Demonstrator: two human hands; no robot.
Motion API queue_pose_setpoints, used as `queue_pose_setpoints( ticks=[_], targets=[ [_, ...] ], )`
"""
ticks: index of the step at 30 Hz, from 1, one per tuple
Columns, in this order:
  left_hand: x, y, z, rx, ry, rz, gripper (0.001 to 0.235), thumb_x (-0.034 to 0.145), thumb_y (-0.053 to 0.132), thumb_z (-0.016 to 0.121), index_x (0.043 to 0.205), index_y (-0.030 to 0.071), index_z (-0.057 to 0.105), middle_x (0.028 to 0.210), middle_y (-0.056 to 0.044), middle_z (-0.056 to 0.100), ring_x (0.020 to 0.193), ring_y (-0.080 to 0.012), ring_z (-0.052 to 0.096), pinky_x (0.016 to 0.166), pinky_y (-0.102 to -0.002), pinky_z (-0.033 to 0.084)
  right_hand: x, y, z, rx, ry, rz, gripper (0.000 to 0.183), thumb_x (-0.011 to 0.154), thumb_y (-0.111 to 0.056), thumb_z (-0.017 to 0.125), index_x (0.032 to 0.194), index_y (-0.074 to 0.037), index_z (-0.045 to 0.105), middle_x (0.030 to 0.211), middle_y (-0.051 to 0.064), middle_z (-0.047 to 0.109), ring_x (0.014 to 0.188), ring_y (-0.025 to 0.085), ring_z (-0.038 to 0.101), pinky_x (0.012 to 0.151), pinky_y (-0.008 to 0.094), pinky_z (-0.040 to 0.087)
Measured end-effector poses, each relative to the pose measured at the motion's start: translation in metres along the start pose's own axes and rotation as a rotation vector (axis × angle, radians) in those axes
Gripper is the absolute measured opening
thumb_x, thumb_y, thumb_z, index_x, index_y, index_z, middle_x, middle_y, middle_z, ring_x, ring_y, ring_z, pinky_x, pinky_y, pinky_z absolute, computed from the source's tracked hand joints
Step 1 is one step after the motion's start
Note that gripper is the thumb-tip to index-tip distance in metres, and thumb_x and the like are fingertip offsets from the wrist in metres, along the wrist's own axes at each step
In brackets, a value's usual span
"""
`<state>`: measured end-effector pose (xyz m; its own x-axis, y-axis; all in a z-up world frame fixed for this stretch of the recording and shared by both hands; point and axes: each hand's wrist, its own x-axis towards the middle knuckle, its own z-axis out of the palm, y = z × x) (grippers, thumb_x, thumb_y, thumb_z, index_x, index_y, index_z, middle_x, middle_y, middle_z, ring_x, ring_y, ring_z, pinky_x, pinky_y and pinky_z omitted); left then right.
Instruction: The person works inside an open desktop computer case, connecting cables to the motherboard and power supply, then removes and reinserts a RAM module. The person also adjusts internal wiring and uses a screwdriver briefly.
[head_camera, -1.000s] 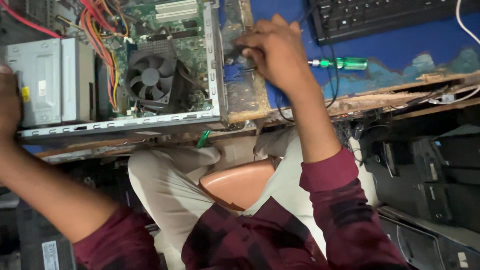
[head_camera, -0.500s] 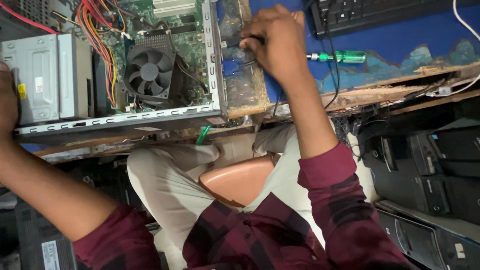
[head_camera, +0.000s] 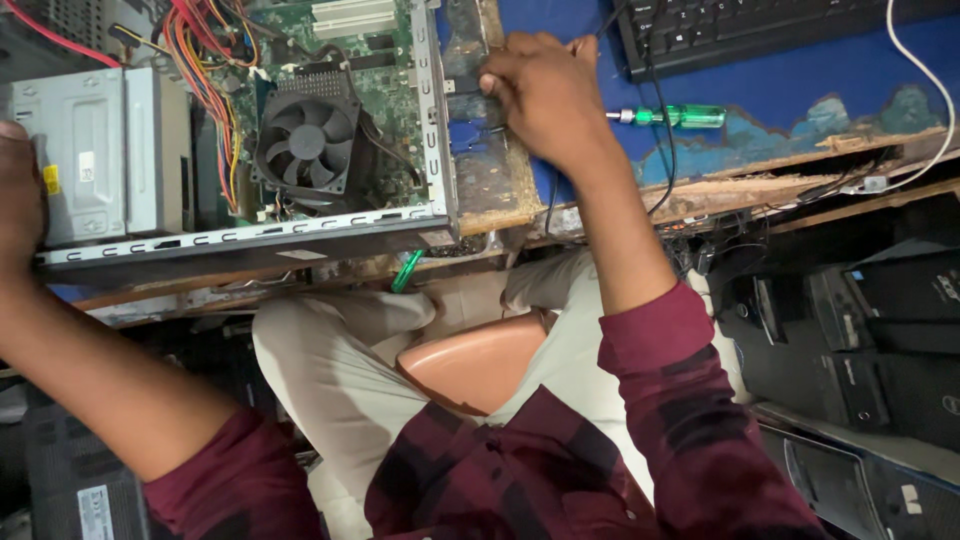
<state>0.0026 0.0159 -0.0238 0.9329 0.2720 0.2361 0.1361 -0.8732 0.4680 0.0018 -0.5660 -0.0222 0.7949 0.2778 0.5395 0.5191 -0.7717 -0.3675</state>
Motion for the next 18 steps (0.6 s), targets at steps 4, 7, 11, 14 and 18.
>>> queue_pose_setpoints(
  ticks=[4, 7, 11, 14, 18],
  targets=[
    [0.001, 0.011, -0.005, -0.007, -0.009, 0.003, 0.068, 0.118, 0.059, 0.036, 0.135, 0.001, 0.067, 0.115, -0.028, 0.071, 0.104, -0.0395, 0.068, 0.087, -0.048, 0.051, 0.0, -0.002, -0.002, 0.008, -0.011, 0.006, 0.013, 0.103, -0.024, 0.066, 0.096, -0.014, 0.071, 0.094, 0.005, 0.066, 0.097, 0.03, 0.062, 0.083, 0.054, 0.032],
    [-0.007, 0.025, -0.01, 0.082, -0.012, -0.187, 0.069, 0.118, 0.062, 0.038, 0.134, 0.003, 0.069, 0.11, -0.028, 0.071, 0.102, -0.0403, 0.068, 0.084, -0.049, 0.051, 0.001, -0.005, -0.005, 0.01, -0.048, 0.041, 0.014, 0.104, -0.025, 0.067, 0.097, -0.013, 0.071, 0.094, 0.006, 0.065, 0.096, 0.031, 0.062, 0.084, 0.055, 0.032],
    [-0.021, 0.042, -0.019, 0.166, 0.173, 0.017, 0.068, 0.112, 0.059, 0.051, 0.122, -0.005, 0.071, 0.1, -0.03, 0.072, 0.092, -0.0423, 0.071, 0.073, -0.052, 0.054, 0.004, -0.005, -0.006, 0.049, -0.031, 0.018, 0.013, 0.101, -0.024, 0.071, 0.097, -0.012, 0.073, 0.094, 0.007, 0.067, 0.094, 0.032, 0.064, 0.084, 0.056, 0.033],
    [-0.019, 0.051, -0.018, 0.147, 0.151, -0.039, 0.068, 0.113, 0.06, 0.053, 0.119, -0.005, 0.072, 0.099, -0.029, 0.072, 0.092, -0.0422, 0.07, 0.074, -0.053, 0.054, 0.006, -0.001, -0.003, 0.12, 0.005, 0.03, 0.012, 0.1, -0.024, 0.074, 0.099, -0.012, 0.076, 0.097, 0.005, 0.07, 0.093, 0.032, 0.065, 0.083, 0.051, 0.037],
    [-0.016, 0.054, -0.016, 0.084, 0.011, -0.274, 0.068, 0.111, 0.065, 0.047, 0.123, 0.003, 0.071, 0.101, -0.027, 0.07, 0.095, -0.0373, 0.069, 0.081, -0.051, 0.052, 0.011, 0.004, 0.0, 0.135, -0.054, -0.009, 0.014, 0.098, -0.023, 0.076, 0.096, -0.009, 0.076, 0.093, 0.007, 0.069, 0.089, 0.031, 0.066, 0.082, 0.048, 0.04]
  ],
)
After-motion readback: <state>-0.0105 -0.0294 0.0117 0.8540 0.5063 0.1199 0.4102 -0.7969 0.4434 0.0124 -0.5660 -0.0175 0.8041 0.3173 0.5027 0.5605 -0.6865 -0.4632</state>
